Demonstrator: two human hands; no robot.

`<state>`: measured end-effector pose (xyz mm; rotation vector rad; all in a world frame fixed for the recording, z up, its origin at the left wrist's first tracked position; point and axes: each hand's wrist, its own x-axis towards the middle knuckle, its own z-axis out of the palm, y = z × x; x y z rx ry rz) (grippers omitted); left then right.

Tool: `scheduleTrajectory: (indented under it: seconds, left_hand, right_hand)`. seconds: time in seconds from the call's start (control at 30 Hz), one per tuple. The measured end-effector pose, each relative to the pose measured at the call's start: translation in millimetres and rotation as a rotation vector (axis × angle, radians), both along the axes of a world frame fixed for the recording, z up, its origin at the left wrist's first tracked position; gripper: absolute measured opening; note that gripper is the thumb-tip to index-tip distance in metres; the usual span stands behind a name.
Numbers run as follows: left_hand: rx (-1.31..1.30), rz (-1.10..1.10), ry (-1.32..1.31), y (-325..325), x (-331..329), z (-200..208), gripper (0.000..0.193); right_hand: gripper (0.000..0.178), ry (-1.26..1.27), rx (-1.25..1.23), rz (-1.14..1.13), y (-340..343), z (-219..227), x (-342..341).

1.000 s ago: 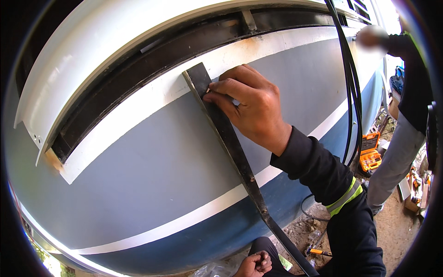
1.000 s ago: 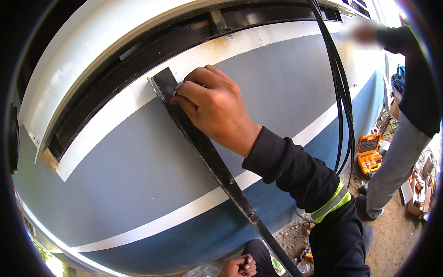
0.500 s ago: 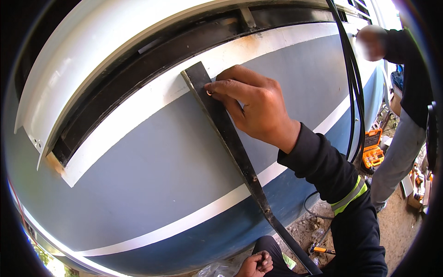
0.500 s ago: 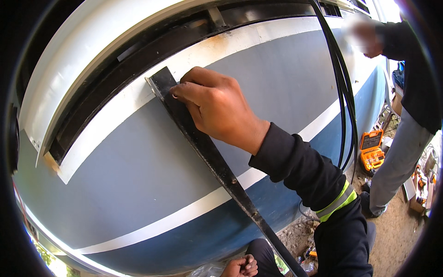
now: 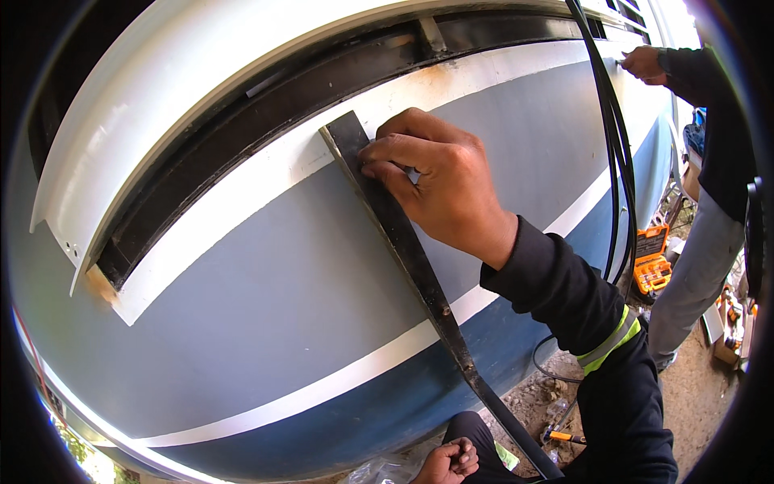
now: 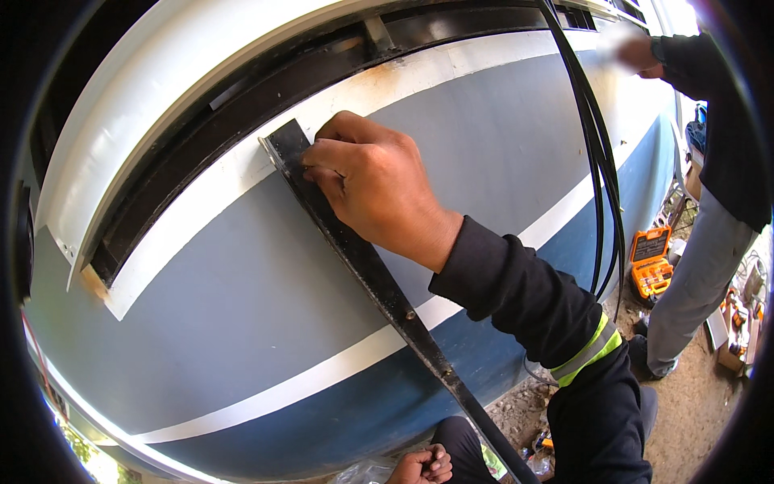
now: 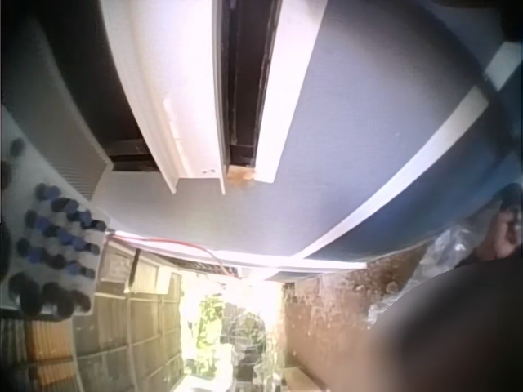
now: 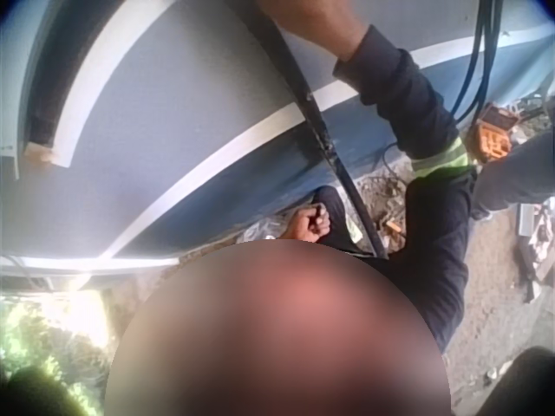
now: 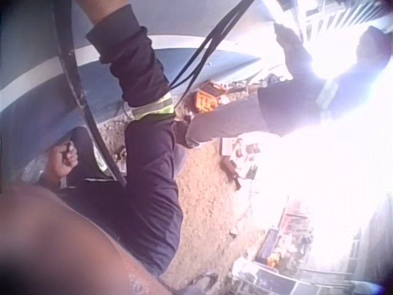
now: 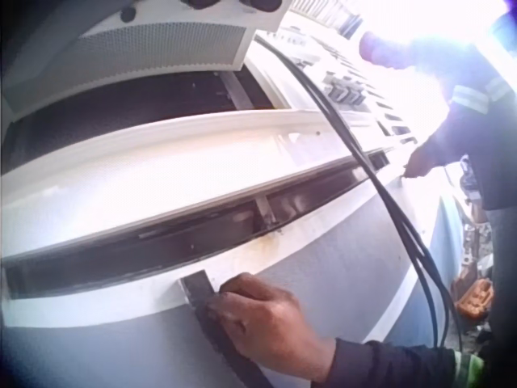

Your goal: The person kneels beside a blue and white wall and secures a long black metal bracket using a hammer and small fasteners. They repeatedly tap the bracket into place and adjust its alignment while another worker is visible nearby.

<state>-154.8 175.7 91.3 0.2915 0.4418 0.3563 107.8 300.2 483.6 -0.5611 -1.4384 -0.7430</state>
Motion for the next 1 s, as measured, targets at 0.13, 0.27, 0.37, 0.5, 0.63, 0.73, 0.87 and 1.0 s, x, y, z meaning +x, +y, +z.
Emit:
scheduleTrajectory:
  seconds: [0.13, 0.27, 0.37, 0.5, 0.63, 0.73, 0.87, 1.0]
  left_hand:
    - [0.001, 0.005, 0.006, 1, -1, -2, 0.011]
    - [-0.009, 0.005, -0.006, 1, -2, -3, 0.011]
    - [-0.002, -0.006, -0.007, 1, -2, -3, 0.011]
    - [0.006, -0.011, -0.004, 1, -1, -3, 0.012]
    - [-0.003, -0.003, -0.01, 0, -2, -4, 0.012]
    - [0.004, -0.012, -0.018, -1, -4, -6, 0.011]
    - [0.008, -0.01, -0.013, 0, -5, -9, 0.012]
    - [0.001, -0.007, 0.02, -1, -6, -8, 0.012]
  right_hand:
    - [0.014, -0.024, 0.004, 0.025, 2, -2, 4]
    - [0.011, -0.086, 0.054, 0.008, 2, 1, 7]
    - [0.008, -0.06, 0.017, -0.03, 1, 2, 6]
    - [0.01, 0.012, 0.008, -0.071, 1, 0, -2]
    - [0.01, 0.055, -0.033, -0.061, 3, -2, -6]
    - [0.011, 0.016, 0.016, -0.048, 5, -2, -4]
    - [0.015, -0.012, 0.036, -0.016, 7, -5, 0]
    - [0.015, -0.047, 0.092, -0.009, 7, -6, 3]
